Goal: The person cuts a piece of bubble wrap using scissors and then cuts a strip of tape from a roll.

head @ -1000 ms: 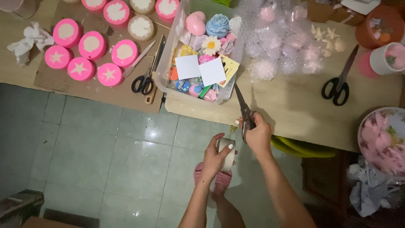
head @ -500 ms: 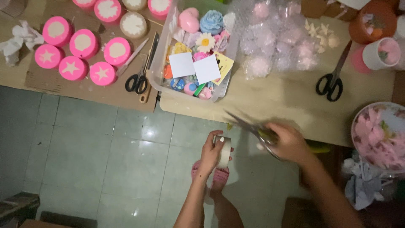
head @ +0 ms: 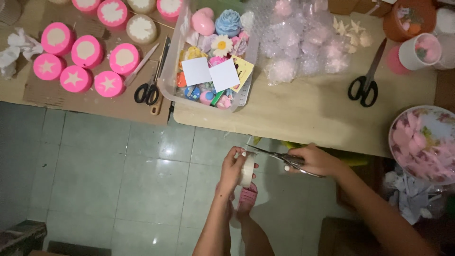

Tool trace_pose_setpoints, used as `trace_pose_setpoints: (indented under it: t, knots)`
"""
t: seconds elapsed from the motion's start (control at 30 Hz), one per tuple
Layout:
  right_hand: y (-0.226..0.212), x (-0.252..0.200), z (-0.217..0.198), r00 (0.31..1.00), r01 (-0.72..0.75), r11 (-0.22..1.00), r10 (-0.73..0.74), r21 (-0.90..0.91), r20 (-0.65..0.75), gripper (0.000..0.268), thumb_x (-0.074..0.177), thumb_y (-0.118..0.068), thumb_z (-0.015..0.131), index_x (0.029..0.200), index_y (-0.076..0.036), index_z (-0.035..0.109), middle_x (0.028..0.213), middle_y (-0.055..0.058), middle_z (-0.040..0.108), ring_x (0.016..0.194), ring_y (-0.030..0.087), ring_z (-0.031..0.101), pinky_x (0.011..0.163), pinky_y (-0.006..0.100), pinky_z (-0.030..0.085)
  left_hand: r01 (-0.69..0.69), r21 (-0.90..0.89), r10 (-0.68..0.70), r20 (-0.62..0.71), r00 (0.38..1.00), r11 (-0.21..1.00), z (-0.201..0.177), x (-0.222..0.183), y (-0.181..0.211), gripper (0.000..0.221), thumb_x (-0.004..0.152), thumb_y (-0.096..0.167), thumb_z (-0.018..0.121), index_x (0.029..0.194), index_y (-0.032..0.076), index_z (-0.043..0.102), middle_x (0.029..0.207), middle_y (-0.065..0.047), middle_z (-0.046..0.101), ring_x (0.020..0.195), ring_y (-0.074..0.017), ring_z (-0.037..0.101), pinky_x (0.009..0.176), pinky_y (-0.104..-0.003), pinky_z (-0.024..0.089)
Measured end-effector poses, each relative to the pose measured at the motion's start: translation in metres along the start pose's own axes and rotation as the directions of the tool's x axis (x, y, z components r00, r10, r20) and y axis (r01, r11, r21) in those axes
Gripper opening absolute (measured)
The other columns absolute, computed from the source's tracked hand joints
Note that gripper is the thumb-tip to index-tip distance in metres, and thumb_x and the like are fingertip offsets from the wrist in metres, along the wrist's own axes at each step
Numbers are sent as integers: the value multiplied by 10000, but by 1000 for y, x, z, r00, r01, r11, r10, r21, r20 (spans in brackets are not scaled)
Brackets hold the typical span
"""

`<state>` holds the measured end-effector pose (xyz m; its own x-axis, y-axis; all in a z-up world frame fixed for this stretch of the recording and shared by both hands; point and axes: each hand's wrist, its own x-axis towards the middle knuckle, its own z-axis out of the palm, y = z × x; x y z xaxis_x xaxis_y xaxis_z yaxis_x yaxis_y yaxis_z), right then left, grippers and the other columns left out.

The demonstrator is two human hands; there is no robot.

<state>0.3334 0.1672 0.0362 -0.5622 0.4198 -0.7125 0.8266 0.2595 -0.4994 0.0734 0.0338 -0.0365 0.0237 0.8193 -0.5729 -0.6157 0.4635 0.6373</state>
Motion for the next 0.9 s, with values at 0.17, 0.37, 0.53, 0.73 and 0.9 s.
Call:
trace_pose_setpoints:
  t: [0.17,0.37,0.53,0.73,0.9]
  knots:
    - [-12,7,-1,999,50,999,-51,11,10,354,828,-417,778,947,-84,754,638,41,672,555,166,597,612,356,499,-2,58,3,-14,1000,998,1,-3,3,142,1015,119,496,1138,47,509,1032,-178,690,792,-264,756,543,-395,634]
    - [-14,5,-6,995,80,991,-73,112,-61,354,773,-390,821,869,-55,758,567,58,617,531,203,539,540,371,452,-12,73,12,4,1000,997,0,-3,9,149,1011,104,491,1136,23,509,1017,-196,691,780,-257,758,536,-390,632]
    - [13,2,15,999,8,1000,-7,11,-52,397,749,-454,846,914,-105,754,627,29,667,542,145,582,556,346,477,24,208,-16,-42,999,978,4,-11,30,138,1011,107,501,1108,18,543,977,-162,679,744,-242,747,520,-389,616]
    - [51,-27,109,957,-20,955,104,295,-272,392,711,-349,921,922,-76,735,699,57,673,593,157,599,566,330,513,10,472,23,-63,998,881,0,-24,35,121,989,107,557,1038,11,613,871,-143,726,729,-217,753,620,-333,589]
    - [-33,-14,121,759,98,912,191,399,-623,391,693,-197,924,972,-49,692,771,73,707,641,130,644,583,310,541,-9,396,10,-1,1000,918,6,-30,2,132,967,80,532,1044,16,618,880,-112,734,728,-200,749,642,-344,596]
